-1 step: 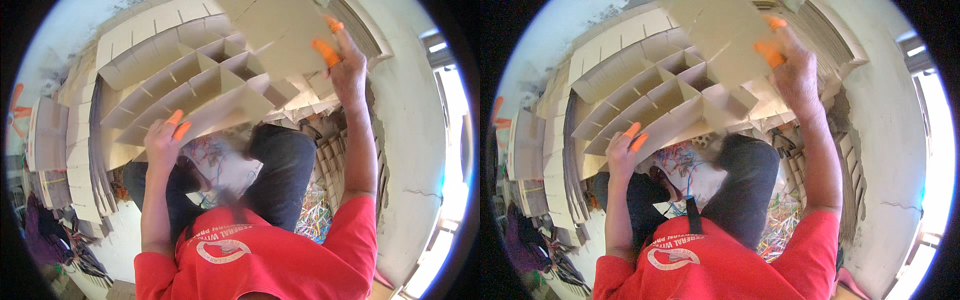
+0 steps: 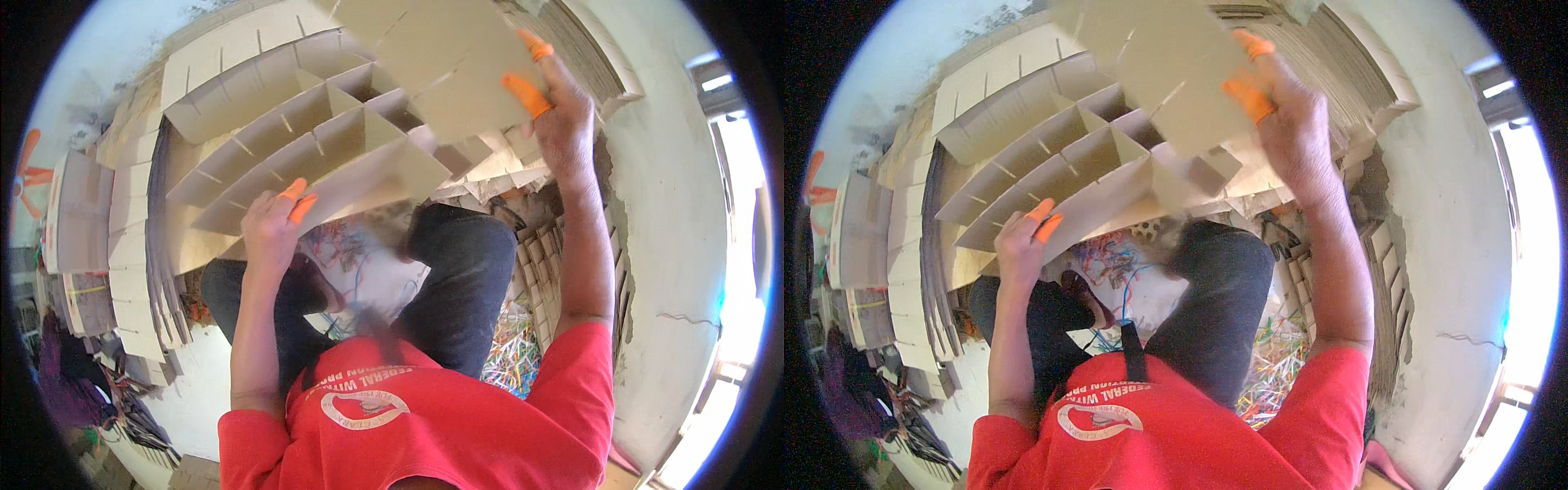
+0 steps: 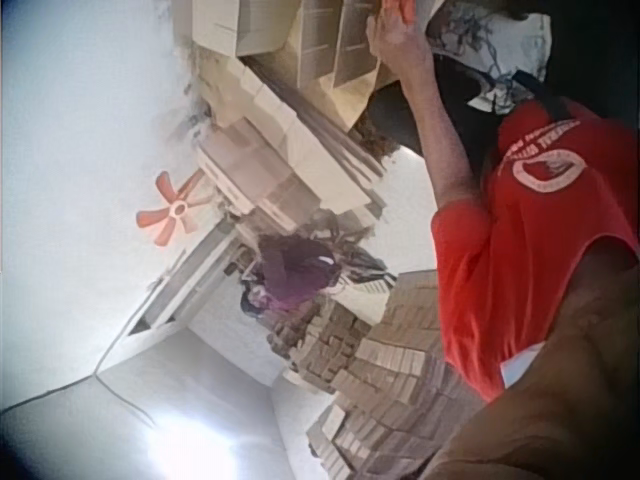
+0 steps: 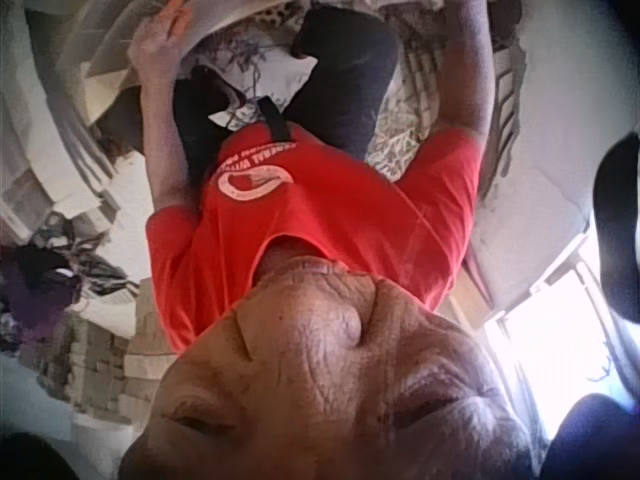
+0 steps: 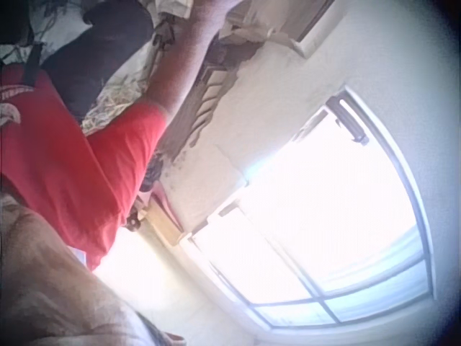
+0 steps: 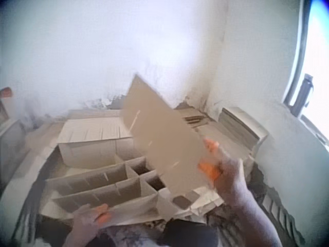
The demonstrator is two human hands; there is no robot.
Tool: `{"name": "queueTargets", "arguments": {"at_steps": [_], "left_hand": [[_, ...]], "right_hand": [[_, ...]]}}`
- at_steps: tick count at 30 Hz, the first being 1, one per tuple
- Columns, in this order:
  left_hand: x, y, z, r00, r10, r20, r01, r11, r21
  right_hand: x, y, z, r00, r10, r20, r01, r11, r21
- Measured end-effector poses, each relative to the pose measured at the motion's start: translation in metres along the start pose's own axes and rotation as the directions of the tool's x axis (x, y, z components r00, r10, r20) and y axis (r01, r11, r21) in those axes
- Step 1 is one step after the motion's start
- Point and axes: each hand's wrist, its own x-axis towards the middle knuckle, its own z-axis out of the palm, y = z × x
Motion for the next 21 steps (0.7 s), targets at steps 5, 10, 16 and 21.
{"name": "queueTargets", "arguments": {"at_steps": [5, 10, 16, 21], "left_hand": [[0.005, 0.0, 0.011, 0.997, 0.047, -0.066, -0.056, 0.99, -0.132], [0.008, 0.007, 0.011, 0.997, 0.017, -0.074, -0.027, 0.991, -0.132], [0.008, -0.001, 0.015, 0.995, 0.04, -0.091, -0.049, 0.993, -0.104], [0.009, 0.002, 0.016, 0.998, 0.021, -0.064, -0.029, 0.991, -0.128]], "right_hand": [[-0.022, -0.025, 0.017, 0.971, 0.042, 0.235, -0.069, 0.991, 0.112], [-0.026, -0.032, 0.034, 0.945, 0.051, 0.323, -0.098, 0.986, 0.132], [-0.022, -0.04, 0.036, 0.95, 0.076, 0.302, -0.133, 0.976, 0.171], [-0.03, -0.017, 0.057, 0.923, -0.176, 0.342, 0.13, 0.98, 0.151]]}}
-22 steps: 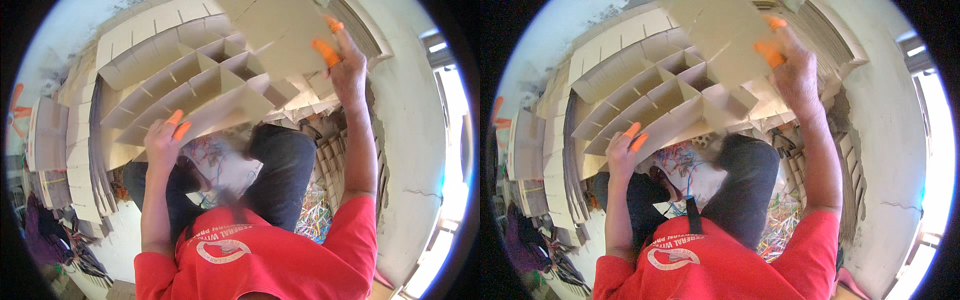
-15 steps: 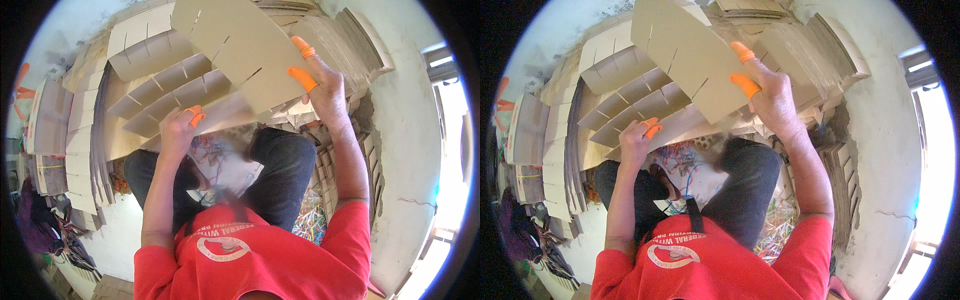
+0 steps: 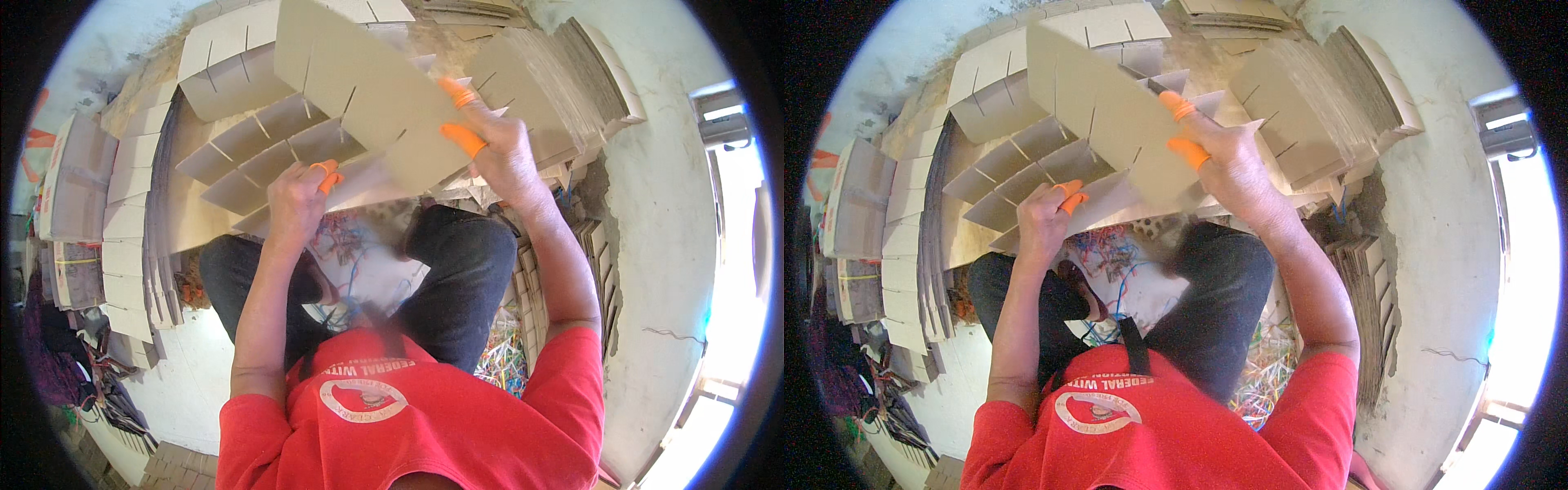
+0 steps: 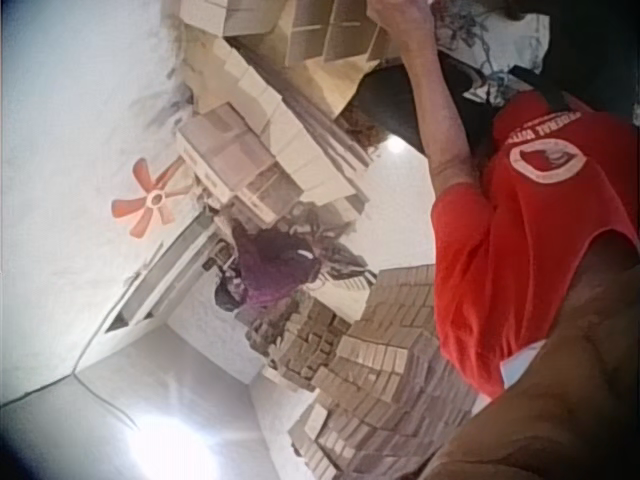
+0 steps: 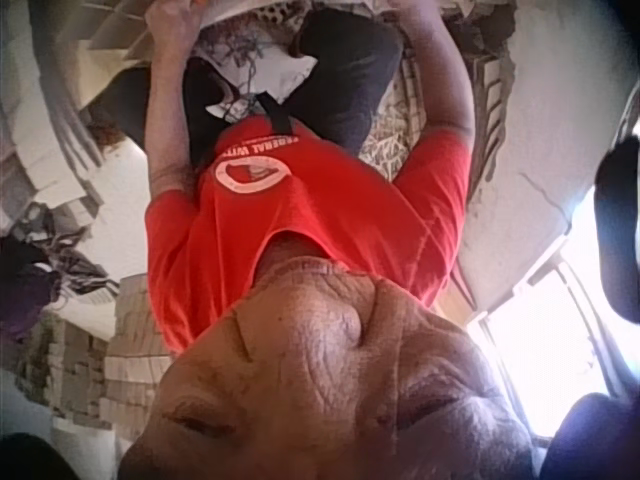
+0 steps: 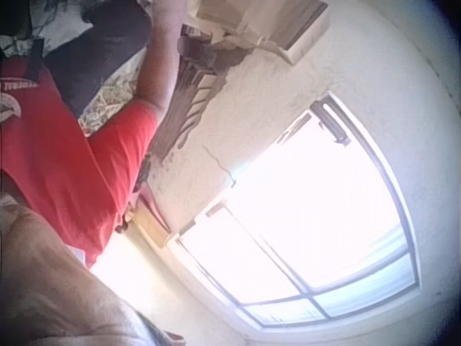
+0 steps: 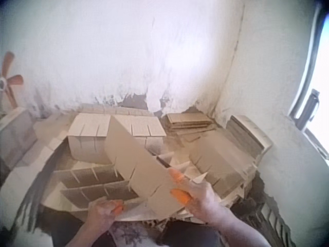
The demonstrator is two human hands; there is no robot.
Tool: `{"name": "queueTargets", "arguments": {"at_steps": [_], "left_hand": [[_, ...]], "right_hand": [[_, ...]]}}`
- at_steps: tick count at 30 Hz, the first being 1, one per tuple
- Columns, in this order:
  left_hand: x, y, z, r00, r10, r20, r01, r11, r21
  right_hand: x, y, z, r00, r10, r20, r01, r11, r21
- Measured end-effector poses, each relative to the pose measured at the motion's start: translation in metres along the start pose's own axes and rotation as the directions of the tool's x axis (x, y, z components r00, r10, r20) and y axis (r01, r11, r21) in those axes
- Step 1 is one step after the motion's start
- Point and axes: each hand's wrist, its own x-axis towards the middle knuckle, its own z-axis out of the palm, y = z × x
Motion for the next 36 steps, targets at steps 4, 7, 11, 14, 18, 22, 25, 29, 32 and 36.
{"name": "queueTargets", "arguments": {"at_steps": [4, 7, 11, 14, 18, 22, 25, 29, 32, 36], "left_hand": [[0.0, -0.003, 0.006, 0.999, 0.028, -0.025, -0.028, 1.0, 0.001], [0.004, -0.001, 0.008, 0.999, 0.026, -0.019, -0.026, 1.0, -0.002], [0.008, -0.002, 0.01, 1.0, -0.009, -0.015, 0.009, 1.0, -0.009], [0.007, -0.007, 0.01, 0.999, -0.024, -0.034, 0.023, 1.0, -0.013], [0.007, -0.002, 0.0, 0.996, -0.08, 0.033, 0.079, 0.997, 0.007], [0.012, -0.004, 0.002, 0.998, -0.034, 0.054, 0.037, 0.998, -0.053], [0.01, -0.001, 0.0, 0.996, -0.03, 0.081, 0.032, 0.999, -0.016], [0.012, -0.006, 0.003, 0.998, -0.018, 0.059, 0.02, 1.0, -0.021], [0.012, 0.0, -0.005, 0.999, 0.015, 0.043, -0.016, 0.999, 0.032], [0.018, 0.01, -0.012, 0.998, 0.059, 0.004, -0.059, 0.997, 0.055]], "right_hand": [[-0.001, 0.009, 0.019, 0.991, -0.031, 0.128, 0.034, 0.999, -0.016], [-0.005, 0.029, 0.039, 0.979, -0.113, 0.173, 0.117, 0.993, -0.014], [-0.003, 0.036, 0.054, 0.975, -0.098, 0.201, 0.136, 0.973, -0.185], [0.001, 0.021, 0.045, 0.973, 0.009, 0.23, 0.059, 0.956, -0.289], [-0.002, 0.027, 0.047, 0.939, -0.159, 0.305, 0.208, 0.968, -0.137], [-0.026, 0.052, 0.066, 0.908, -0.22, 0.357, 0.298, 0.938, -0.178], [-0.033, 0.058, 0.076, 0.898, -0.089, 0.43, 0.265, 0.891, -0.369], [-0.023, 0.059, 0.063, 0.905, -0.28, 0.322, 0.4, 0.818, -0.414], [0.001, 0.08, 0.018, 0.904, -0.408, 0.13, 0.403, 0.705, -0.584], [-0.005, 0.199, -0.064, 0.929, -0.069, -0.362, -0.321, 0.33, -0.888]]}}
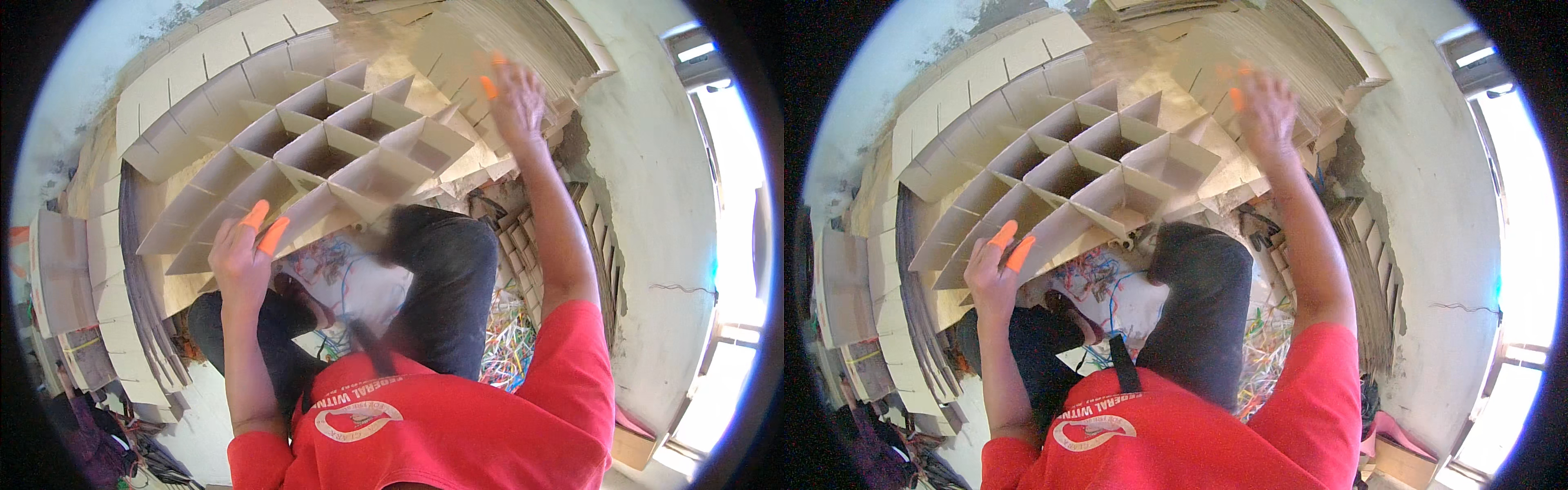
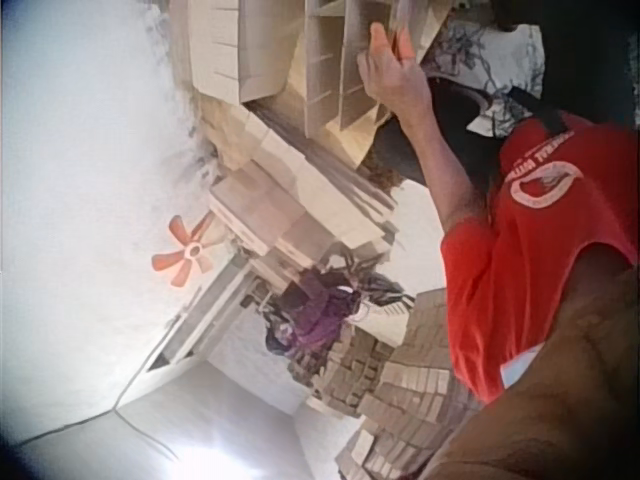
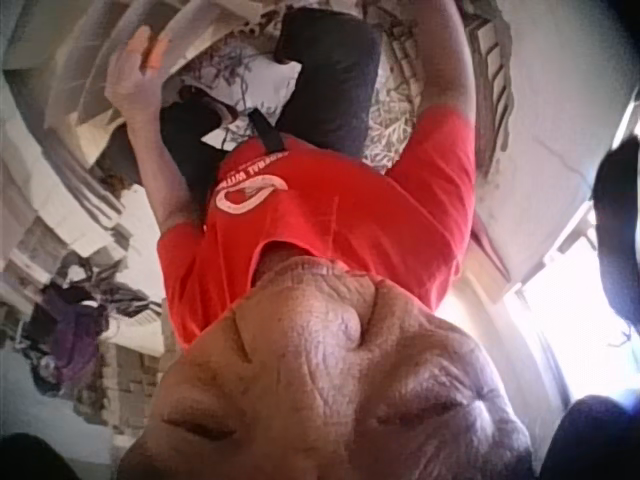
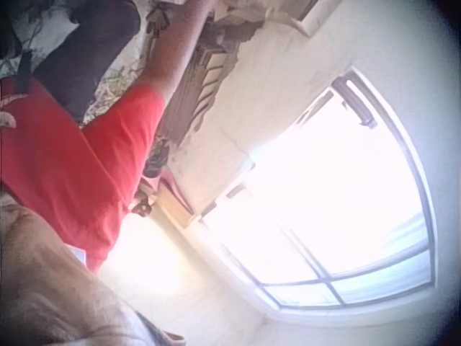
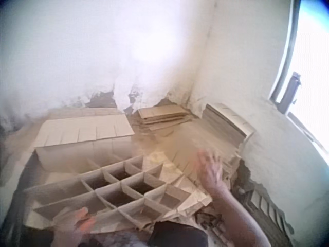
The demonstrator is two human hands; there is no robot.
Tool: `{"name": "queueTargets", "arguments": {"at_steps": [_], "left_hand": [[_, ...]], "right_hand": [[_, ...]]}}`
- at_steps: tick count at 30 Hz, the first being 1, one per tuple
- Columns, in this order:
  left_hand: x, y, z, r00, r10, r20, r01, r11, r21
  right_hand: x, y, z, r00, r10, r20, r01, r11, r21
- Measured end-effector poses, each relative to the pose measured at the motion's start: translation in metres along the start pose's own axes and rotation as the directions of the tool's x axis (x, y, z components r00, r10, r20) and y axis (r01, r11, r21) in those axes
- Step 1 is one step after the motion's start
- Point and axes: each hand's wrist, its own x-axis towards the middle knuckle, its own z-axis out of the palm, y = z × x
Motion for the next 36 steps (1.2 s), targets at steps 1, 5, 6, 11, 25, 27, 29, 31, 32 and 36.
{"name": "queueTargets", "arguments": {"at_steps": [1, 5, 6, 11, 25, 27, 29, 31, 32, 36], "left_hand": [[-0.002, -0.001, -0.003, 1.0, -0.019, 0.0, 0.019, 1.0, 0.019], [-0.007, -0.007, -0.008, 0.999, -0.032, 0.011, 0.031, 0.998, 0.048], [-0.011, -0.01, -0.01, 1.0, -0.029, 0.013, 0.028, 0.998, 0.058], [-0.02, -0.016, -0.017, 0.995, -0.101, 0.025, 0.099, 0.992, 0.074], [-0.043, -0.03, -0.022, 0.992, -0.123, 0.014, 0.122, 0.991, 0.063], [-0.042, -0.032, -0.02, 0.998, -0.068, 0.008, 0.068, 0.997, 0.046], [-0.042, -0.034, -0.019, 1.0, -0.024, -0.016, 0.024, 1.0, 0.007], [-0.045, -0.033, -0.018, 0.998, -0.063, 0.011, 0.063, 0.998, 0.029], [-0.045, -0.033, -0.019, 0.996, -0.082, 0.025, 0.081, 0.996, 0.041], [-0.045, -0.033, -0.019, 0.998, -0.061, 0.015, 0.06, 0.996, 0.059]], "right_hand": [[0.003, 0.011, 0.003, 0.979, 0.111, 0.171, -0.105, 0.994, -0.04], [-0.012, 0.076, 0.045, 0.921, 0.128, 0.368, -0.089, 0.989, -0.121], [-0.007, 0.08, 0.046, 0.917, 0.116, 0.382, -0.107, 0.993, -0.044], [0.01, 0.081, 0.031, 0.904, 0.334, 0.265, -0.382, 0.911, 0.154], [0.034, -0.123, -0.189, 0.959, -0.281, -0.017, 0.125, 0.371, 0.92], [0.031, -0.14, -0.198, 0.938, -0.345, 0.027, 0.089, 0.315, 0.945], [0.028, -0.154, -0.2, 0.918, -0.392, 0.05, 0.065, 0.276, 0.959], [0.027, -0.165, -0.201, 0.91, -0.411, 0.046, 0.078, 0.278, 0.957], [0.026, -0.17, -0.201, 0.906, -0.419, 0.054, 0.067, 0.268, 0.961], [0.02, -0.187, -0.19, 0.891, -0.453, 0.035, 0.079, 0.229, 0.97]]}}
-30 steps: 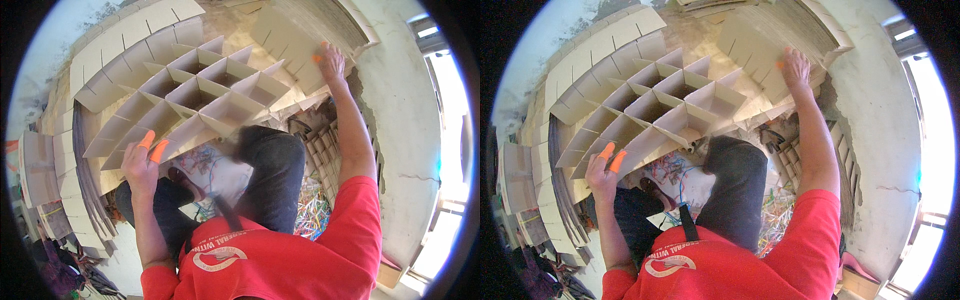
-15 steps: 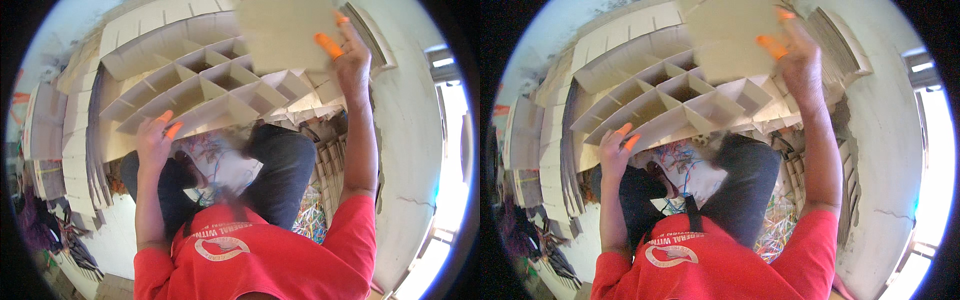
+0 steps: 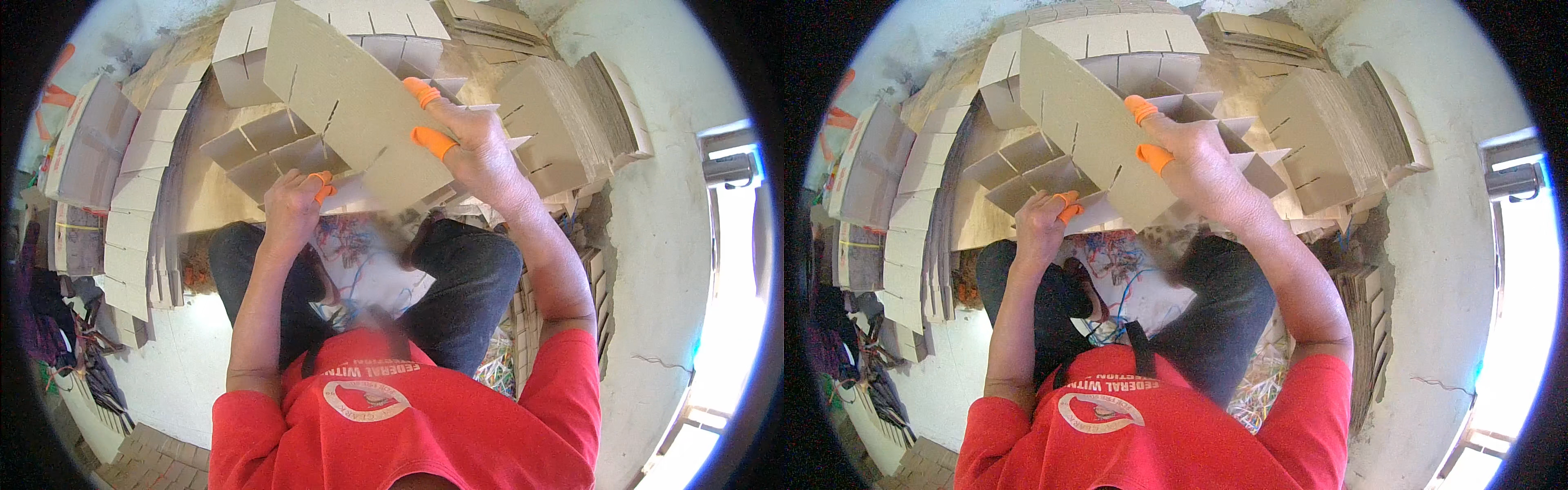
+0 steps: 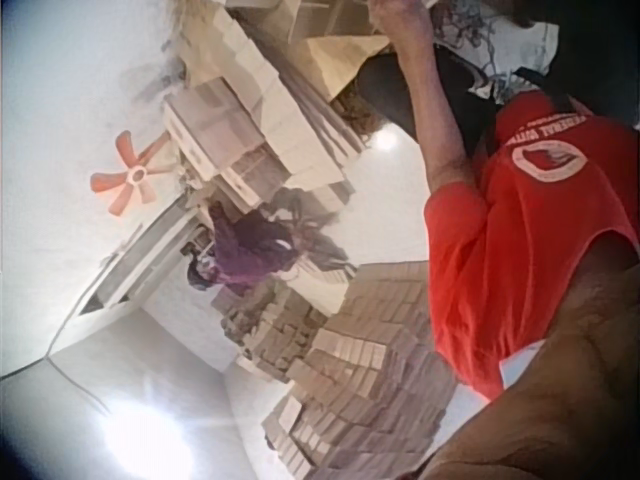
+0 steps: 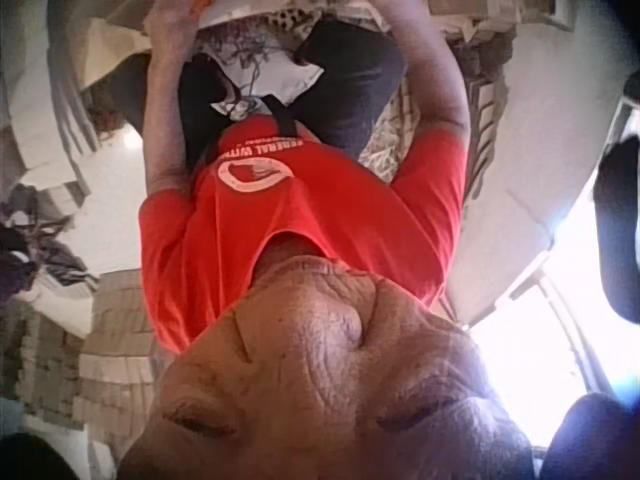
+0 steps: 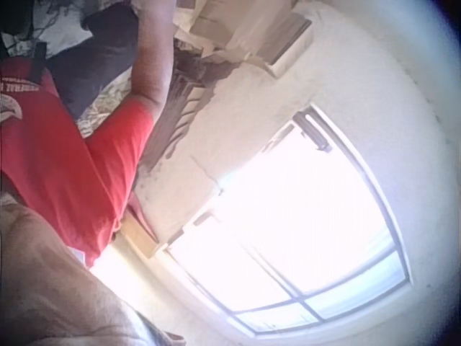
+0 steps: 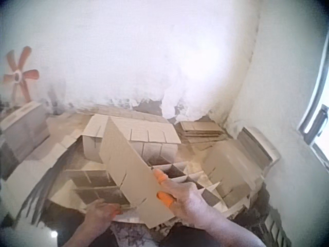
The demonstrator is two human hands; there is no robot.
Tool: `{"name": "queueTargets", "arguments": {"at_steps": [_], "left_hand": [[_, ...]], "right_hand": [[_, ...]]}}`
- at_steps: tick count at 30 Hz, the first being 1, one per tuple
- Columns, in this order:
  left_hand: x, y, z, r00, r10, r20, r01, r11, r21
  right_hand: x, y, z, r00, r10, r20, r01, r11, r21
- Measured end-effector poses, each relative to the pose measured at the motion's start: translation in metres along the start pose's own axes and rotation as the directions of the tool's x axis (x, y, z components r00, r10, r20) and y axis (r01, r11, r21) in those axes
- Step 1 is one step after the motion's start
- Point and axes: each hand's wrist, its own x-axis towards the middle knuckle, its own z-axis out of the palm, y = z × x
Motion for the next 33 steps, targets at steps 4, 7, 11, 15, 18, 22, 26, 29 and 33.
{"name": "queueTargets", "arguments": {"at_steps": [4, 7, 11, 15, 18, 22, 26, 29, 33], "left_hand": [[0.001, 0.003, -0.001, 1.0, 0.0, -0.013, 0.0, 1.0, -0.017], [0.002, 0.001, -0.002, 1.0, 0.004, -0.018, -0.004, 1.0, 0.004], [0.009, 0.002, 0.003, 1.0, -0.022, 0.016, 0.021, 1.0, 0.007], [0.004, -0.007, 0.009, 0.996, -0.084, 0.019, 0.084, 0.996, 0.022], [0.005, -0.002, 0.005, 0.995, -0.095, 0.041, 0.094, 0.995, 0.019], [0.003, 0.003, -0.001, 0.998, -0.044, 0.036, 0.043, 0.998, 0.035], [0.009, 0.006, 0.007, 0.999, 0.008, 0.039, -0.01, 0.999, 0.035], [0.01, 0.003, 0.004, 0.998, -0.01, 0.062, 0.011, 1.0, -0.011], [0.014, 0.01, -0.005, 0.999, 0.008, 0.041, -0.009, 1.0, 0.013]], "right_hand": [[0.004, 0.007, 0.015, 0.994, -0.034, 0.102, 0.033, 0.999, 0.015], [0.008, 0.011, 0.027, 0.974, -0.136, 0.181, 0.137, 0.991, 0.006], [-0.002, 0.043, 0.061, 0.948, -0.159, 0.277, 0.212, 0.962, -0.172], [0.001, 0.029, 0.056, 0.935, 0.068, 0.349, 0.074, 0.923, -0.377], [-0.004, 0.023, 0.057, 0.928, -0.034, 0.372, 0.209, 0.873, -0.442], [-0.012, 0.002, 0.074, 0.879, 0.017, 0.477, 0.23, 0.861, -0.454], [-0.033, 0.02, 0.09, 0.85, 0.159, 0.502, 0.072, 0.909, -0.41], [-0.032, 0.046, 0.072, 0.926, 0.031, 0.375, 0.114, 0.927, -0.358], [-0.044, 0.127, -0.014, 0.956, -0.181, -0.23, -0.048, 0.678, -0.733]]}}
